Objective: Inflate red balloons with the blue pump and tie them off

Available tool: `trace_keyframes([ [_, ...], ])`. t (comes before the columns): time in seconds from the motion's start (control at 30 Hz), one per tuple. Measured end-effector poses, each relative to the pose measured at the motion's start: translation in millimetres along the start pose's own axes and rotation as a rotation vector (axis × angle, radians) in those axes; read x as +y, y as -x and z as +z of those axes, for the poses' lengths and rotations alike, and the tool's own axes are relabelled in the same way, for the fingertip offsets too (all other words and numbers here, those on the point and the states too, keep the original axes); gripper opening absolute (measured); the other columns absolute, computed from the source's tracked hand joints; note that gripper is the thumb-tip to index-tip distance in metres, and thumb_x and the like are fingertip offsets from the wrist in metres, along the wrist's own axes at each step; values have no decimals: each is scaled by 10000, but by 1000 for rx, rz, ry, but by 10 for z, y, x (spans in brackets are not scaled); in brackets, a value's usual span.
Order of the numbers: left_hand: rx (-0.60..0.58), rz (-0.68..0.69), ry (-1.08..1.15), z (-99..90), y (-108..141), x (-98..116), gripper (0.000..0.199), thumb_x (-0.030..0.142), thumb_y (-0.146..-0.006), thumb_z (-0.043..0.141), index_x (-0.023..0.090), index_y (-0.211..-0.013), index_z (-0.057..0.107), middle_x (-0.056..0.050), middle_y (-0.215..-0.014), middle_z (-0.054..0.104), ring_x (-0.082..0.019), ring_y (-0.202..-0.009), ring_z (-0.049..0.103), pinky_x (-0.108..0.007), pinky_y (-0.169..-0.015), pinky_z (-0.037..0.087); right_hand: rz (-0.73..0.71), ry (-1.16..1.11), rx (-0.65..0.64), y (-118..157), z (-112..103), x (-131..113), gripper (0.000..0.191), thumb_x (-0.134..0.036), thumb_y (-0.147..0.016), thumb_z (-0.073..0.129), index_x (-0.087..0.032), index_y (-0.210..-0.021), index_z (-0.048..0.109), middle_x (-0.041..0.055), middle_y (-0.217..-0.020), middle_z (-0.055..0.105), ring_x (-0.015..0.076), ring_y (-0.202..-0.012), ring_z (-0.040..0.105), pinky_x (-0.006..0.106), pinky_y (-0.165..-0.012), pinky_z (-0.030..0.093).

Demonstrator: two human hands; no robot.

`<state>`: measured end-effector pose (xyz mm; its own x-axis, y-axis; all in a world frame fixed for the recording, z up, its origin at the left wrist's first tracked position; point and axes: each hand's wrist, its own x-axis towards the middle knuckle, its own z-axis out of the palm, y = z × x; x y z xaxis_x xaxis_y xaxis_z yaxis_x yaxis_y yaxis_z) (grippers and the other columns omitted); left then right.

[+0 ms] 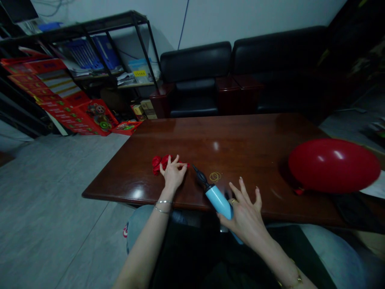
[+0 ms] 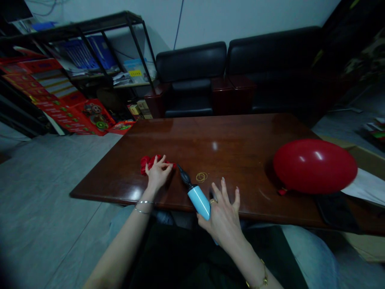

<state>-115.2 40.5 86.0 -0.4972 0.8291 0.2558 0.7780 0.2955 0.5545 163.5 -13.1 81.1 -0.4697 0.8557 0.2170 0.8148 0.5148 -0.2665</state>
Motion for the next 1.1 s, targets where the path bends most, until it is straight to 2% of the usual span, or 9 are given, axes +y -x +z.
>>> trace_keyframes([
  [0.07, -58, -42, 13, 170, 121, -83, 119, 336, -877, 675, 307, -835, 783, -8, -1441, 594, -342, -1513, 321, -721, -1192, 65, -10, 1, -36, 27, 41, 8, 342, -476, -798, 654, -178, -917, 771, 119, -1533, 500, 385, -1537, 228, 702, -1216, 14],
  [0.13, -64, -31, 14, 256, 197, -137, 136, 355, -889, 661, 310, -846, 782, -3, -1451, 583, -339, -1521, 302, -718, -1195, 49, -23, 5, -54, 36, 82, 21, 339, -475, -790, 658, -177, -902, 774, 126, -1524, 510, 395, -1532, 237, 718, -1208, 20],
  [0.23, -32, 21, -11, 278, 252, -167, 155, 370, -900, 647, 312, -847, 781, 3, -1449, 586, -337, -1528, 286, -720, -1195, 44, -42, 8, -61, 27, 132, 39, 354, -479, -789, 658, -171, -916, 778, 131, -1519, 515, 402, -1529, 239, 730, -1202, 24],
  [0.37, 69, 133, -86, 299, 299, -189, 177, 359, -918, 626, 305, -847, 779, -6, -1426, 611, -342, -1516, 314, -721, -1192, 50, -57, 10, -84, 6, 166, 37, 383, -494, -784, 658, -165, -937, 780, 132, -1520, 513, 395, -1531, 237, 720, -1207, 18],
  [0.57, 196, 358, -169, 362, 397, -214, 185, 303, -935, 601, 303, -868, 773, -13, -1384, 648, -339, -1495, 357, -694, -1200, -66, -68, 14, -80, -42, 202, 10, 359, -480, -775, 661, -163, -894, 779, 136, -1517, 516, 392, -1532, 229, 704, -1211, -21],
  [0.67, 212, 386, -169, 348, 444, -192, 195, 291, -949, 578, 310, -916, 769, -17, -1367, 661, -336, -1484, 377, -685, -1194, -110, -51, -10, -66, -60, 230, -25, 345, -466, -775, 653, -162, -881, 776, 139, -1516, 516, 387, -1535, 222, 696, -1210, -29],
  [0.8, 213, 266, -145, 345, 466, -160, 196, 316, -954, 570, 334, -1005, 758, -20, -1378, 653, -310, -1499, 355, -644, -1212, -98, -16, -55, -60, -55, 245, -84, 335, -455, -783, 644, -161, -880, 773, 132, -1527, 505, 377, -1540, 216, 683, -1213, -28],
  [0.97, 187, -31, 41, 372, 435, -156, 157, 370, -937, 600, 334, -987, 744, -18, -1381, 653, -295, -1464, 416, -669, -1190, 79, 1, -79, -80, -58, 213, -104, 331, -442, -783, 647, -157, -891, 776, 135, -1532, 497, 379, -1537, 227, 685, -1214, -15],
  [1.1, 172, -84, 76, 379, 420, -171, 138, 390, -926, 619, 333, -950, 743, -7, -1350, 679, -286, -1396, 490, -658, -1180, 102, -10, -61, -90, -83, 199, -95, 330, -445, -778, 655, -160, -891, 778, 135, -1522, 510, 382, -1535, 230, 690, -1214, -11],
])
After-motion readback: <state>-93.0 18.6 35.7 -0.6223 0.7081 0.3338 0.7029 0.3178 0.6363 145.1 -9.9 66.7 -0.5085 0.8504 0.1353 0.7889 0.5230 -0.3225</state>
